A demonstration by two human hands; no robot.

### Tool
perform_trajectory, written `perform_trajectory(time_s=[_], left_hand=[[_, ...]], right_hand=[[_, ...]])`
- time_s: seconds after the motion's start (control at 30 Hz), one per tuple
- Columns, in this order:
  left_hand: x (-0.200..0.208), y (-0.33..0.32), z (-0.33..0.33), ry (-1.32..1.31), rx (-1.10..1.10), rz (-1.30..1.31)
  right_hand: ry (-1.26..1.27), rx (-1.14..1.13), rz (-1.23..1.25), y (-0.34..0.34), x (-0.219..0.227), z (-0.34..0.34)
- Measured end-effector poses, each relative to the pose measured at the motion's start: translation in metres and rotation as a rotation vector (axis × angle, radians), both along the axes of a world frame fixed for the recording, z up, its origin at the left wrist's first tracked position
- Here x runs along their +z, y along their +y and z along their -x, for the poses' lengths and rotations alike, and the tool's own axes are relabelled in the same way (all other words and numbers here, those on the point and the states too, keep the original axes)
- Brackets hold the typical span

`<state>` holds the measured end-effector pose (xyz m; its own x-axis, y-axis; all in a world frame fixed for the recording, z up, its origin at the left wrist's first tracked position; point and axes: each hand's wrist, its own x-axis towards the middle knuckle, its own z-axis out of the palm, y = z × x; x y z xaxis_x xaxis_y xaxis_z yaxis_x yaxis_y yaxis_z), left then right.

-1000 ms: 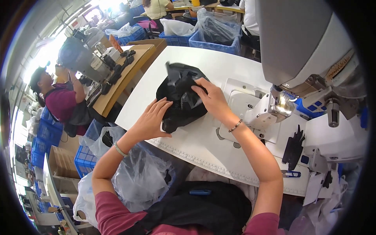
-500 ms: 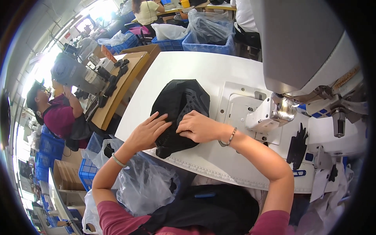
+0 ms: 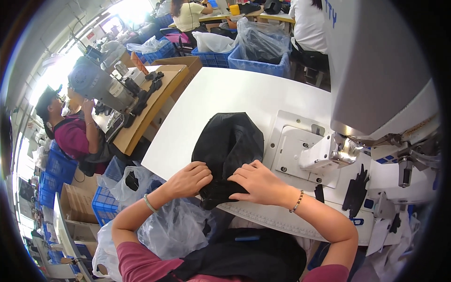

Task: Stitching together various components of a shoe upper using an industrial sewing machine.

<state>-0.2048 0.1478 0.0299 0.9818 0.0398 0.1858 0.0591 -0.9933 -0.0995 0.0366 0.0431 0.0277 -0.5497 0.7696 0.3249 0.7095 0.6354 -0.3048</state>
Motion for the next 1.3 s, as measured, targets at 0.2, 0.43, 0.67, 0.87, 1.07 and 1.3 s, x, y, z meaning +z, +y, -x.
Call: perform_trajectory(time_s=[0.2,0.43,0.67,0.87,1.07,1.3], left_hand=[[0.006,-0.001,0.003,-0.081,0.024,0.061],[-0.011,0.018,0.004,-0.321,0.459,-0.139],[0.002,0.023,0.026,-0.182,0.407,0.100],[0.004,0.017,0.041,-0.156,0.364,0.117],[0.007,0.011,0.021,-0.344,0.322,0.011],[0.040,0.015,0.000,-0.400,0.286,0.162]], right_hand=[[-0.032,0.011,0.138,0.014,-0.001,0.015],[0.228,-0.060,0.594,0.076,-0.006,0.020],[0.635,-0.037,0.718,0.101,-0.020,0.015],[0.681,-0.185,0.403,0.120,0.013,0.014],[1.187,-0.287,0.401,0.136,0.069,-0.040],[1.248,-0.198,0.272,0.096,0.135,-0.046]])
